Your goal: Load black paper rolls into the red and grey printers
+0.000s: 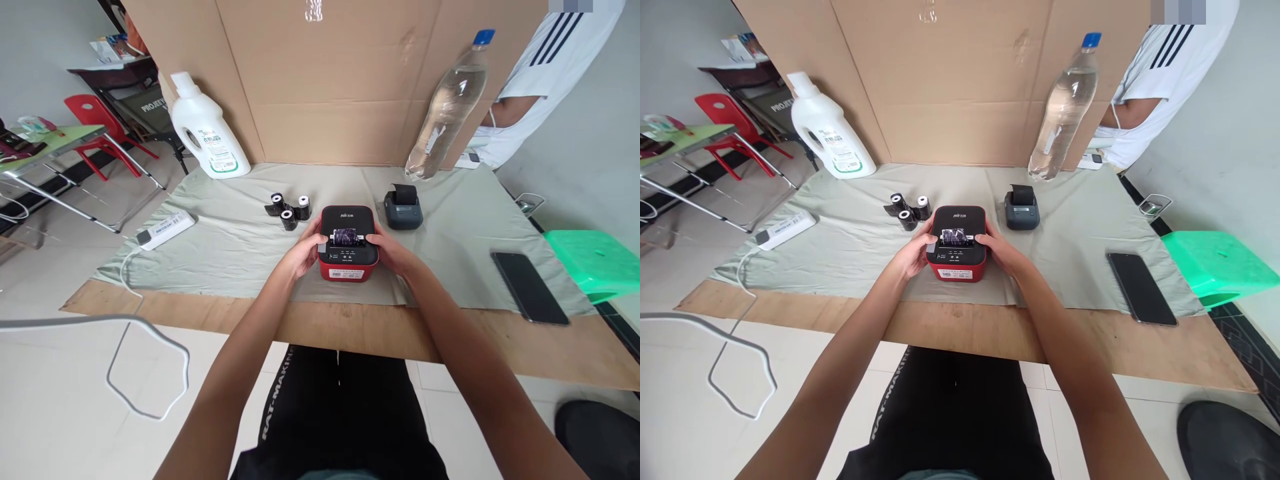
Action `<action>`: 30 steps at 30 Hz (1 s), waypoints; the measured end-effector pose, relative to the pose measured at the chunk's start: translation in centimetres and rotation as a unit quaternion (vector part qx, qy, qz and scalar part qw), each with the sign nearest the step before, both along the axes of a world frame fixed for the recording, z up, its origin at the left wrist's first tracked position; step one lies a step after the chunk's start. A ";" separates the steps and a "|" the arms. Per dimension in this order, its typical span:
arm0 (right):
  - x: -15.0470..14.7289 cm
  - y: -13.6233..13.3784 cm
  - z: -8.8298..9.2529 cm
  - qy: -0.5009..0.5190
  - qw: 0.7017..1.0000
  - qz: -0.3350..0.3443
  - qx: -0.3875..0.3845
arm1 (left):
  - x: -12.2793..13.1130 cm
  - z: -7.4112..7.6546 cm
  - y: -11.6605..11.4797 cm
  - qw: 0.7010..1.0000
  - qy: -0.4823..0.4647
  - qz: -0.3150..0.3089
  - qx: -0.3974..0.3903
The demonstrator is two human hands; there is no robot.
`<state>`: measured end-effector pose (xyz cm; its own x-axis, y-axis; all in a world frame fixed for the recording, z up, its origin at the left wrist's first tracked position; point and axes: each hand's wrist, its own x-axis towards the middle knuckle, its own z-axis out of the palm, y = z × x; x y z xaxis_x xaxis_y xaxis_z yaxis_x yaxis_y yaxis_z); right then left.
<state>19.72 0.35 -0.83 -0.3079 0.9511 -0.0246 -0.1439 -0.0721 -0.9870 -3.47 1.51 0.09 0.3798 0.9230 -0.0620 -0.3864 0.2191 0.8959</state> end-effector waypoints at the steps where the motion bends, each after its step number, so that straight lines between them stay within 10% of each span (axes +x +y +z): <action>1: 0.0 0.0 0.0 0.001 1.000 0.003 0.000 | 0.0 -0.1 0.0 1.000 -0.004 0.000 0.000; 30: -0.3 -0.2 0.5 0.027 0.999 -0.016 -0.011 | 0.1 0.2 -0.1 1.000 -0.001 0.023 0.009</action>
